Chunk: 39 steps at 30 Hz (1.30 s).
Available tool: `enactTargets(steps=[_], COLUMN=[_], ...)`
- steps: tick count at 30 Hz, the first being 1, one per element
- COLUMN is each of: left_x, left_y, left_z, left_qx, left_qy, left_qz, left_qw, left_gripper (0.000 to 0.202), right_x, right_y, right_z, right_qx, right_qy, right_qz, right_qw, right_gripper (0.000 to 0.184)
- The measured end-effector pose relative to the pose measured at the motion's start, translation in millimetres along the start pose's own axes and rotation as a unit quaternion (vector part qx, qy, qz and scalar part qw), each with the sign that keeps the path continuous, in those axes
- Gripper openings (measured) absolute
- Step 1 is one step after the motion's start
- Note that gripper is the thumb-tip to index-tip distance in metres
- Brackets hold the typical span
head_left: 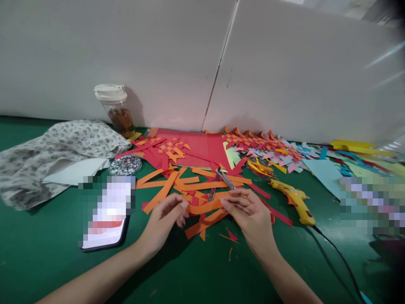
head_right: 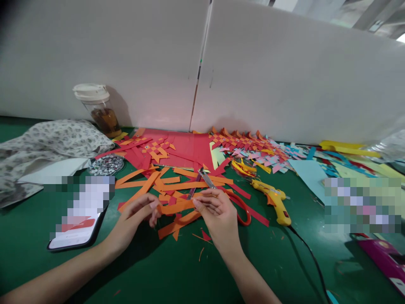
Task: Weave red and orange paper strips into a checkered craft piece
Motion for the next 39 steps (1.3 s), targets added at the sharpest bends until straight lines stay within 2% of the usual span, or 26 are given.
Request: enactTargets(steps=[3,6,10,15,18,22,24,27,31,39], left_x=[4,8,14,3,-2,-8,-10,-12,-10,-3], left_y=[6,12,14,14,14,13,12,13,16,19], left_z=[12.6,22.5,28.3,30.3,31.5,30.2,27.2,25.3,29.4,33.0], left_qx=[-0.066,-0.113,-0.14,-0.16,-0.165,-0.135,-0.104,-0.079,-0.095,-0.103], left_qy=[-0.09,-0.182,-0.194,-0.189,-0.14,-0.019,0.012,0.032,0.031,0.019], left_qz=[0.028,0.064,0.085,0.035,0.003,-0.082,-0.112,-0.136,-0.135,-0.11], left_qw=[0.993,0.975,0.967,0.968,0.976,0.987,0.988,0.987,0.986,0.988], left_gripper=[0.022,0.023,0.026,0.018,0.016,0.011,0.011,0.01,0.011,0.013], right_x=[0,-2,-6,-8,-10,-12,-13,-14,-12,-6], right_y=[6,15,20,25,22,14,14,20,26,26], right_z=[15,29,35,42,36,18,18,26,32,33], right_qx=[-0.067,-0.127,-0.151,-0.18,-0.139,-0.051,-0.052,-0.087,-0.094,-0.083], right_qy=[0.004,0.026,0.036,0.046,0.029,-0.017,-0.015,0.011,0.018,-0.018], right_qz=[0.005,-0.01,-0.025,-0.023,-0.015,0.001,-0.007,-0.033,-0.045,-0.012], right_qw=[0.998,0.992,0.988,0.982,0.99,0.999,0.998,0.996,0.994,0.996], right_gripper=[0.027,0.023,0.021,0.02,0.022,0.024,0.026,0.027,0.026,0.027])
Point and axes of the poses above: each hand's wrist, its own y-axis away from the middle knuckle, its own z-axis out of the palm, x = y × z, the point moved 9 cm from there along -y, towards the middle knuckle, and after that the axes turned 7 degrees about x, right-handed, at the moved point
